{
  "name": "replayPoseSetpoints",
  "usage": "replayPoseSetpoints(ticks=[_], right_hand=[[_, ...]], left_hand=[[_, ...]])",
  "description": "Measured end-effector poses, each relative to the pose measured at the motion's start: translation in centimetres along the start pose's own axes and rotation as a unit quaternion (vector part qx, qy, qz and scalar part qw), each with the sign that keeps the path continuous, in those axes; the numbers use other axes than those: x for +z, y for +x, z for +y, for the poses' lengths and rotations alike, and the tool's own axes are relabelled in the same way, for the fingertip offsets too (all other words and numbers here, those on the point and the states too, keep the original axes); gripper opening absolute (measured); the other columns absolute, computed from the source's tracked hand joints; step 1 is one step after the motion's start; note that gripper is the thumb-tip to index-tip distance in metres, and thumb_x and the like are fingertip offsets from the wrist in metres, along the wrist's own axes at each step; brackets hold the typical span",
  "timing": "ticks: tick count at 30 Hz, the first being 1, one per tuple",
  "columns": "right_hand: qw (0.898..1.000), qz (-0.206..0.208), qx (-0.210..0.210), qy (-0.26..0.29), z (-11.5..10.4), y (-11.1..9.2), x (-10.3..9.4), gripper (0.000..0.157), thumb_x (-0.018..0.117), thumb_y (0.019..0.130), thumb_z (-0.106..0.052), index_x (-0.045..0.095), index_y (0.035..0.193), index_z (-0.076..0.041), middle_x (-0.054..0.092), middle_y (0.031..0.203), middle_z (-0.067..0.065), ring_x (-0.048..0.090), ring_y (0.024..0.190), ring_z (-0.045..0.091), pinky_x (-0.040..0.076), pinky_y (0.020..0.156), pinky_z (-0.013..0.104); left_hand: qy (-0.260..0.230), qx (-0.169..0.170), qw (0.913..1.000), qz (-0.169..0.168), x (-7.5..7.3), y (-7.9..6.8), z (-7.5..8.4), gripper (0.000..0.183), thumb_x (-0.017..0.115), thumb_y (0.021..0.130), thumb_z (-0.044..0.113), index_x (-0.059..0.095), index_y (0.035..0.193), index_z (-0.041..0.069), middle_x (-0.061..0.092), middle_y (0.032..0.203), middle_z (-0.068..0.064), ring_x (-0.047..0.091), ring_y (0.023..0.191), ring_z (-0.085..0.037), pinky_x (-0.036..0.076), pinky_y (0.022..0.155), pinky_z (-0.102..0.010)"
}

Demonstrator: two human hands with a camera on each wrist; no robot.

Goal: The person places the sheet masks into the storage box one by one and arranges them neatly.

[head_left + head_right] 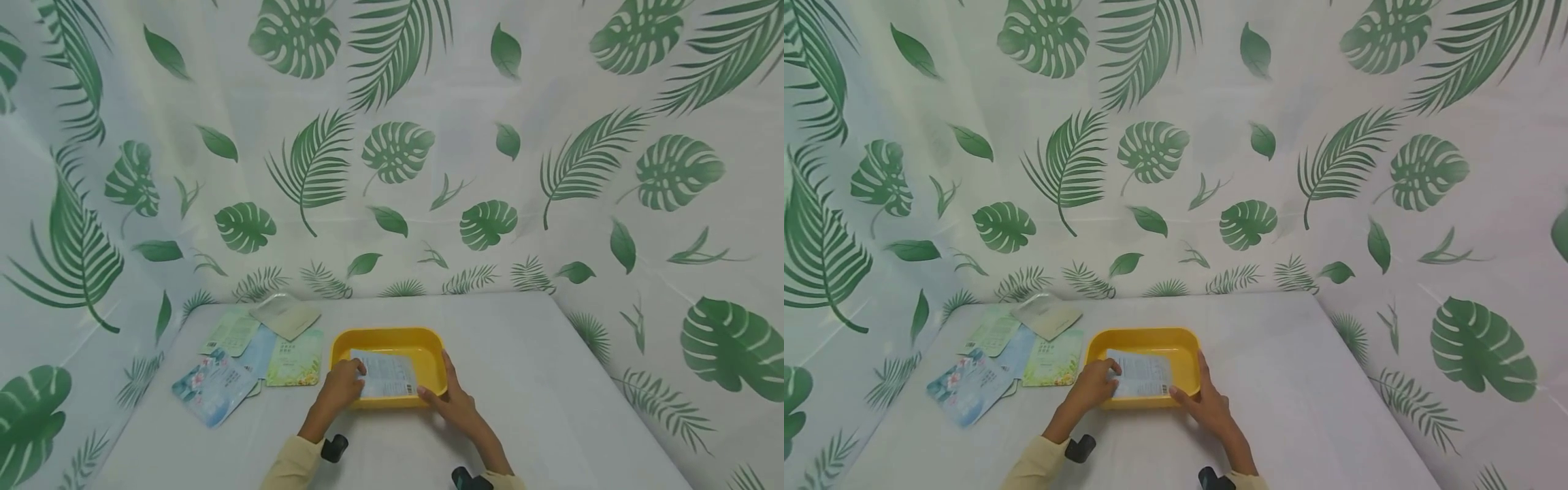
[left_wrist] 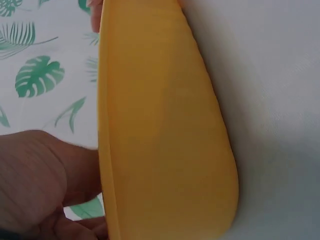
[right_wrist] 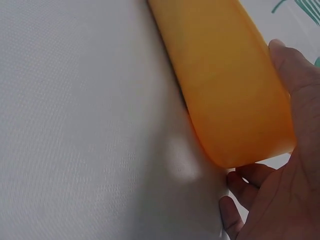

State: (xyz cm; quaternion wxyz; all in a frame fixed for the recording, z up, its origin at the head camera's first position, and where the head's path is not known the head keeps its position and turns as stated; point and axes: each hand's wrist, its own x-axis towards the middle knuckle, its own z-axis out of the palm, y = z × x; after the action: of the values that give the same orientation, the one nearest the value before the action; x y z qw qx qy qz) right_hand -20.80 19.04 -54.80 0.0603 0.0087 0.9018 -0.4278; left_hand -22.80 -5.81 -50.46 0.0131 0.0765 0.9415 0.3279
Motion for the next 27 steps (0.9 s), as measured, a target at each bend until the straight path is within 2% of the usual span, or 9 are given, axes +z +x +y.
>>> replayPoseSetpoints(ticks=[2, 5, 9, 12, 17, 21, 25, 27], right_hand=[[1.0, -0.001, -0.001, -0.002, -0.1, 0.0, 0.0, 0.096, 0.061, 0.088, -0.054, 0.0, 0.157, -0.028, 0.025, 0.157, 0.028, 0.043, 0.126, 0.059, 0.039, 0.091, 0.072], [1.0, -0.007, 0.002, -0.004, -0.3, 0.0, 0.0, 0.096, 0.061, 0.089, -0.054, -0.001, 0.157, -0.029, 0.024, 0.157, 0.027, 0.042, 0.127, 0.058, 0.039, 0.093, 0.071], [1.0, -0.008, 0.008, -0.009, -0.3, 0.0, 0.0, 0.096, 0.061, 0.088, -0.055, -0.002, 0.157, -0.029, 0.025, 0.156, 0.028, 0.044, 0.127, 0.056, 0.039, 0.093, 0.07], [1.0, -0.007, 0.017, -0.012, -0.4, 0.1, -0.1, 0.097, 0.061, 0.088, -0.057, -0.003, 0.157, -0.03, 0.026, 0.155, 0.03, 0.044, 0.126, 0.057, 0.04, 0.093, 0.07], [1.0, -0.003, 0.023, -0.004, -0.2, 0.0, 0.1, 0.098, 0.06, 0.088, -0.058, -0.003, 0.157, -0.03, 0.025, 0.156, 0.029, 0.04, 0.129, 0.059, 0.037, 0.096, 0.071], [1.0, -0.005, 0.02, 0.001, -0.2, -0.1, 0.1, 0.098, 0.061, 0.088, -0.056, -0.003, 0.157, -0.03, 0.024, 0.157, 0.026, 0.037, 0.132, 0.059, 0.034, 0.097, 0.073], [1.0, -0.005, 0.018, 0.005, -0.4, -0.2, 0.1, 0.097, 0.061, 0.088, -0.055, -0.003, 0.157, -0.032, 0.025, 0.158, 0.025, 0.038, 0.132, 0.057, 0.035, 0.097, 0.072], [1.0, -0.005, 0.017, 0.006, -0.6, -0.2, 0.1, 0.097, 0.061, 0.088, -0.055, -0.004, 0.157, -0.033, 0.026, 0.158, 0.024, 0.039, 0.132, 0.056, 0.036, 0.097, 0.072]], left_hand=[[0.006, -0.01, 0.9999, -0.002, 0.2, 0.1, 0.3, 0.013, 0.063, 0.083, -0.007, 0.065, 0.094, 0.0, 0.062, 0.092, -0.014, 0.052, 0.078, -0.021, 0.048, 0.069, -0.037], [0.01, -0.027, 0.9995, 0.009, 0.6, 0.1, 0.3, 0.013, 0.063, 0.082, -0.008, 0.063, 0.092, 0.0, 0.059, 0.092, -0.013, 0.051, 0.079, -0.02, 0.048, 0.07, -0.036], [0.055, 0.003, 0.9979, 0.034, 1.0, 0.0, 0.0, 0.009, 0.065, 0.085, -0.005, 0.062, 0.088, 0.003, 0.056, 0.088, -0.009, 0.051, 0.078, -0.018, 0.048, 0.069, -0.032], [0.09, 0.047, 0.9937, 0.049, 1.1, 0.0, -0.2, 0.01, 0.062, 0.085, -0.006, 0.064, 0.083, 0.004, 0.057, 0.081, -0.007, 0.052, 0.075, -0.017, 0.048, 0.066, -0.03], [0.108, 0.094, 0.9896, 0.009, 1.1, 0.2, -0.2, 0.01, 0.063, 0.086, -0.004, 0.071, 0.091, -0.001, 0.068, 0.088, -0.011, 0.063, 0.083, -0.024, 0.053, 0.077, -0.036], [0.089, 0.113, 0.9893, -0.028, 1.3, 0.0, -0.2, 0.013, 0.061, 0.091, 0.003, 0.072, 0.099, 0.001, 0.072, 0.098, -0.01, 0.067, 0.092, -0.025, 0.054, 0.082, -0.038], [0.088, 0.118, 0.9889, -0.014, 1.8, 0.0, -0.3, 0.015, 0.058, 0.095, 0.01, 0.072, 0.102, 0.007, 0.074, 0.102, -0.007, 0.069, 0.096, -0.025, 0.055, 0.078, -0.037], [0.096, 0.111, 0.9891, -0.011, 1.9, 0.1, -0.3, 0.017, 0.058, 0.096, 0.012, 0.072, 0.105, 0.01, 0.073, 0.109, -0.009, 0.07, 0.093, -0.025, 0.054, 0.07, -0.036]])
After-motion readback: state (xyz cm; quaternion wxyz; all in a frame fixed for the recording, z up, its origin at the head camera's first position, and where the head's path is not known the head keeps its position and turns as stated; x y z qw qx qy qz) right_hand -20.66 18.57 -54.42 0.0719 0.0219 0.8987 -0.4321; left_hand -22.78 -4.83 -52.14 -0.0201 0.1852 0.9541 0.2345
